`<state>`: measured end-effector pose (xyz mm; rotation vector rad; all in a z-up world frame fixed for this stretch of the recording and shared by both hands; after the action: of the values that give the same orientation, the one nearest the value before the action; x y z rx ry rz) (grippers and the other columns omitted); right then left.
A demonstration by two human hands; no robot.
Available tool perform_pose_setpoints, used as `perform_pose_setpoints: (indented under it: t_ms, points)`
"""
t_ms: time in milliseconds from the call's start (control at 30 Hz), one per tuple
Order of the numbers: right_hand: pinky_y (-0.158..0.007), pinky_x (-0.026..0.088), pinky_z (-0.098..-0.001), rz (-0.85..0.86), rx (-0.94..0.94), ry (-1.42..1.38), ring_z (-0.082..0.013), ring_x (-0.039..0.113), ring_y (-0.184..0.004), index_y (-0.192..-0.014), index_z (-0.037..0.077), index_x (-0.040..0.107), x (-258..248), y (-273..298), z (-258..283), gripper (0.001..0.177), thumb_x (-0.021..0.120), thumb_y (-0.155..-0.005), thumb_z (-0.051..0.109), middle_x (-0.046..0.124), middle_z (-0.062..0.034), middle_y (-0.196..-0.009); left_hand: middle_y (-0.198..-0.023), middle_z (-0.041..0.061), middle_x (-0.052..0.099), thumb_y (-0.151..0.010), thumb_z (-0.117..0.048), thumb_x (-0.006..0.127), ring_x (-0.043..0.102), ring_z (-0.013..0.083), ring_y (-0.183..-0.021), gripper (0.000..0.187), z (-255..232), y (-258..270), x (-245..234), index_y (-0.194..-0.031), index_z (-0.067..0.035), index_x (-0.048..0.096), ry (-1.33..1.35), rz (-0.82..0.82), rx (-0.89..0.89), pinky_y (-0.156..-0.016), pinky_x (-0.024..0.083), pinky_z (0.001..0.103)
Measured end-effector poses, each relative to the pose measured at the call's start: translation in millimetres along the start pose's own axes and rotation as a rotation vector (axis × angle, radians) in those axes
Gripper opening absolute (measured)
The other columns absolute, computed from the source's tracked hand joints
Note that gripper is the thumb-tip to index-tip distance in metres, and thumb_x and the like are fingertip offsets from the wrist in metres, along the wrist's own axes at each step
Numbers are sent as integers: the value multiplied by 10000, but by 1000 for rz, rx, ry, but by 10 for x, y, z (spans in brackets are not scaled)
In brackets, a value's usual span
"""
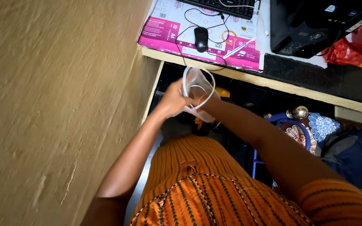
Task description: The person places clothes and miscellaneous items into a backpack and bags, plugs a charger into a wall socket, and moves items onto a shelf.
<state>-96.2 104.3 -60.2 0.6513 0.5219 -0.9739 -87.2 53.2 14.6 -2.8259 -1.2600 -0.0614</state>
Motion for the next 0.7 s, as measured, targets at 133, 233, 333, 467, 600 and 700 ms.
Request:
perform_pose_setpoints:
  t_ms: [133,233,333,467,600,700]
  points:
    - [-822,553,-312,256,85,82,-137,698,-909,-1220,84,685,-109,172,53,341,691,-931,264,714,-28,-972,-901,6,676,-703,127,701,594,80,-746,941,133,26,-447,-1573,-42,383,-243,-179,-97,-712,517,221]
    - [-794,558,-307,165,126,52,-126,718,-860,-1181,93,722,-547,523,-38,317,670,-940,292,745,-14,-914,-944,-29,672,-694,148,643,582,47,-734,948,260,-48,-365,-1576,-37,347,68,-162,-52,-664,510,200]
    - [-761,518,-341,-27,183,-134,-162,654,-838,-1108,18,724,-959,815,-340,326,727,-950,303,710,-72,-916,-867,-29,583,-723,141,641,493,45,-677,923,271,-56,-263,-1600,-13,396,151,-176,-5,-605,447,199]
    - [-876,527,-302,-549,74,-444,-112,626,-998,-1121,35,626,-1345,806,-722,364,698,-976,361,678,-41,-1071,-833,-41,551,-714,155,638,458,38,-654,919,194,-116,-165,-1588,-16,410,80,-165,-41,-576,410,205]
    - [-817,533,-312,-232,112,-877,-112,613,-918,-1152,40,672,-1006,314,-716,445,592,-1019,458,680,-43,-1062,-1110,-20,628,-712,143,628,506,37,-738,912,164,-182,-70,-1584,9,397,98,-117,-35,-657,455,197]
    - [-951,533,-270,-218,140,-738,-100,689,-1046,-1219,101,667,-1009,282,-376,362,651,-952,346,716,-27,-1177,-1146,75,654,-732,116,668,570,62,-822,895,205,-198,-130,-1579,14,399,38,-150,-62,-718,492,211]
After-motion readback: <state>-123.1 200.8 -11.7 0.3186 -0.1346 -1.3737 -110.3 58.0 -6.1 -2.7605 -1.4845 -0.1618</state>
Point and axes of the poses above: each hand's wrist, its own y-axis away from the middle knuckle, its own x-axis out of the palm, z = x × y, the point moved 10 cm from there along -y, towards the middle knuckle
